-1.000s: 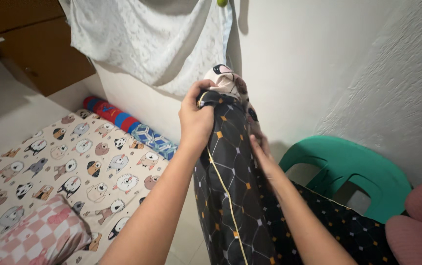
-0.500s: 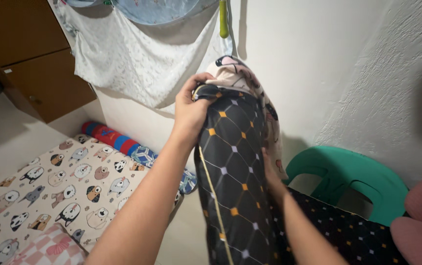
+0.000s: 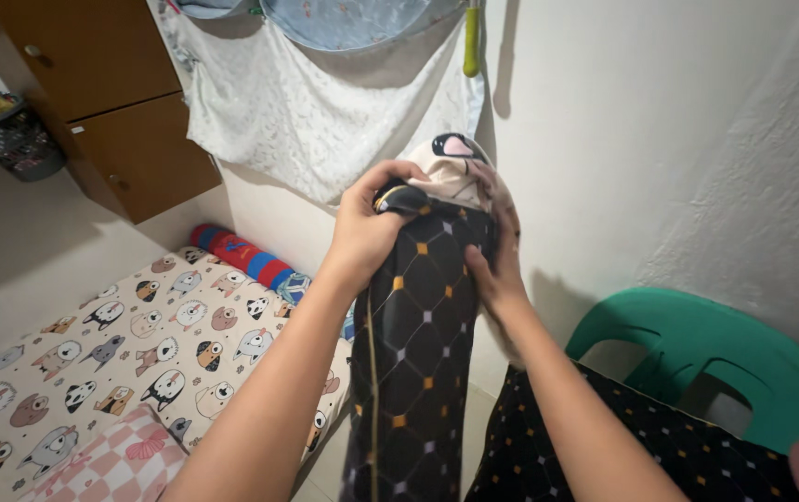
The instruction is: The person inserts a pillow into a pillowcase, aligns the corners, and smooths the fabric to fit the pillow properly.
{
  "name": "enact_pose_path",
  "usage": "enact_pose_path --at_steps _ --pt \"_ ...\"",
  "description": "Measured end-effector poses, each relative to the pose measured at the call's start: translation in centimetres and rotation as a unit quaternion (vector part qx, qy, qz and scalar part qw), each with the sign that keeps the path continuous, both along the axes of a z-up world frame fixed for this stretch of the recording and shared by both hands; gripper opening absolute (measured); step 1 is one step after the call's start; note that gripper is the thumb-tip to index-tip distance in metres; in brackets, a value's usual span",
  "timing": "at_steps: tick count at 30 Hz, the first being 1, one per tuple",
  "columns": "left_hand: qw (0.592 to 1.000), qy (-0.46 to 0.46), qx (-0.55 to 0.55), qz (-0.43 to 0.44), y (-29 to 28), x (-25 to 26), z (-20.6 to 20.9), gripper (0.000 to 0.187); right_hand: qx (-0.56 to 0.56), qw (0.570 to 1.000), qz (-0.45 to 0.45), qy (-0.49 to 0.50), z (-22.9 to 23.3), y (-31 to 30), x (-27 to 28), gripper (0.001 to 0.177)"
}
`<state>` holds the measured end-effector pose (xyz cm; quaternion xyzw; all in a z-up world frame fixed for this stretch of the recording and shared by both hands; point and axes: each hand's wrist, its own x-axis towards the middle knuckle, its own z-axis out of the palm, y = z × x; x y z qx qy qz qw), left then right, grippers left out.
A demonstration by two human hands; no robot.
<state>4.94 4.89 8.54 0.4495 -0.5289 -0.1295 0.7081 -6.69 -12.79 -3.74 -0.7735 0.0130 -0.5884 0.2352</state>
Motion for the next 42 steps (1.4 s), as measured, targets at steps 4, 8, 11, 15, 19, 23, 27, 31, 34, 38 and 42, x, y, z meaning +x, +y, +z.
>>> enact_pose_path --at_steps 4,8,11,15,19,23,27,31,34,38,42 --pt "1.0 -0.005 0.012 -0.022 2.0 -0.4 0.5 0.029 0.245 0.957 -0.127 0.086 -9.2 -2.2 -1.7 0.066" --pt "0.999 -0.036 0.011 -0.037 2.8 -0.8 1.6 0.032 0.163 0.952 -0.248 0.076 -14.9 -5.9 -2.9 0.078" --pt "0.998 -0.056 0.01 -0.024 2.9 -0.7 1.7 0.027 0.266 0.942 -0.183 0.092 -14.7 -8.8 -4.3 0.058" --pt "0.997 -0.048 0.051 -0.023 2.8 -0.9 0.7 0.032 0.485 0.86 -0.037 0.152 -11.5 -14.8 -6.5 0.033" --pt "0.995 -0.029 0.082 -0.037 3.3 -1.4 -1.0 0.03 0.546 0.802 -0.038 0.241 -7.7 -22.2 -8.2 0.022" --pt "0.994 -0.027 0.098 -0.043 3.5 -1.5 -2.1 0.032 0.349 0.906 -0.21 0.112 -1.7 -23.4 -5.4 0.025" --pt "0.991 -0.005 0.133 -0.029 4.2 -1.3 -3.4 0.032 0.201 0.958 -0.027 0.201 7.6 -16.8 -0.8 0.038" --pt "0.991 0.023 0.13 -0.032 4.4 -0.8 -4.2 0.031 0.259 0.909 0.204 0.254 10.5 -11.8 -0.3 0.042" --pt "0.994 0.024 0.097 -0.037 4.2 -0.3 -4.5 0.032 0.31 0.939 0.116 0.087 5.6 -13.0 -0.8 0.037" --pt "0.996 0.017 0.085 -0.02 3.2 0.8 -4.5 0.037 0.384 0.913 0.044 0.134 -5.2 -12.1 -5.5 0.076" --pt "0.999 0.029 0.042 -0.019 2.3 1.8 -4.9 0.038 0.647 0.708 0.235 0.159 -9.4 -7.3 -6.3 0.099"
